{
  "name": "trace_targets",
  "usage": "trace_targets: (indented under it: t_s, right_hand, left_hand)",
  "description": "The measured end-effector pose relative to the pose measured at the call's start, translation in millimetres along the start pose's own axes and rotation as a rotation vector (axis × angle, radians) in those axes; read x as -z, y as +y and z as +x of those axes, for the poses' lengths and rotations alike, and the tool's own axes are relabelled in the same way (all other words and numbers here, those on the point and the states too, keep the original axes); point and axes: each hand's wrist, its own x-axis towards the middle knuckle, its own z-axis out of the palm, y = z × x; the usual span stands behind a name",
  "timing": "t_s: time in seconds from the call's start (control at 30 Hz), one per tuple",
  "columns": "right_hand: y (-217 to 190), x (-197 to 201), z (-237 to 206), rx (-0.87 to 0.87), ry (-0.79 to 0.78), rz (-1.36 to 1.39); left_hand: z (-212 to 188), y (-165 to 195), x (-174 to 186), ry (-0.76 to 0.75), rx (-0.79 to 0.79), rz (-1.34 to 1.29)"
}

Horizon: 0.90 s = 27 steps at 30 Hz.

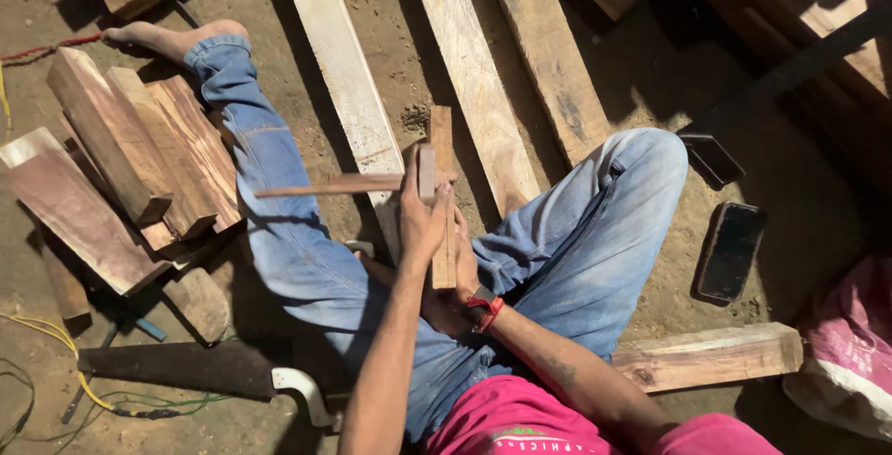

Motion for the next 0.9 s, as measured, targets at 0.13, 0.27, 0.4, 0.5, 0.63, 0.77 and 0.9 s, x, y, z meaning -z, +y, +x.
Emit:
trace_targets:
  t_s: [0.13,0.27,0.4,0.5,0.63,0.77,0.9]
  right_hand:
    - [0,2,2,0.032,-0.020,-0.058]
    - [-2,6,4,0.049,-0.056,-0.227]
    - [-3,4,-17,-0.118,0.006,-0.118]
    - [1,-9,-51,-0.308,0.025,0.041]
    - [5,-17,-66,-0.181,0.006,-0.336]
    - [8,-12,-40,-0.316,-0.082,-0.282]
    - [18,-22,-13,-0.612,0.009,-0.167]
  left_hand:
    - [-83,12,20,0.025,-0.228,0.034]
    - [-152,-3,34,0.058,0.014,-0.008]
    - [-129,-22,32,0.297,-0.105,-0.174]
    - [-92,-26,35,0.253,-0.147,-0.344]
    - [-68,-30,43,0.311,-0.078,-0.444]
    - [-77,-38,50,0.380,-0.031,-0.507]
    - [-92,-46,53,0.392,0.026,-0.422]
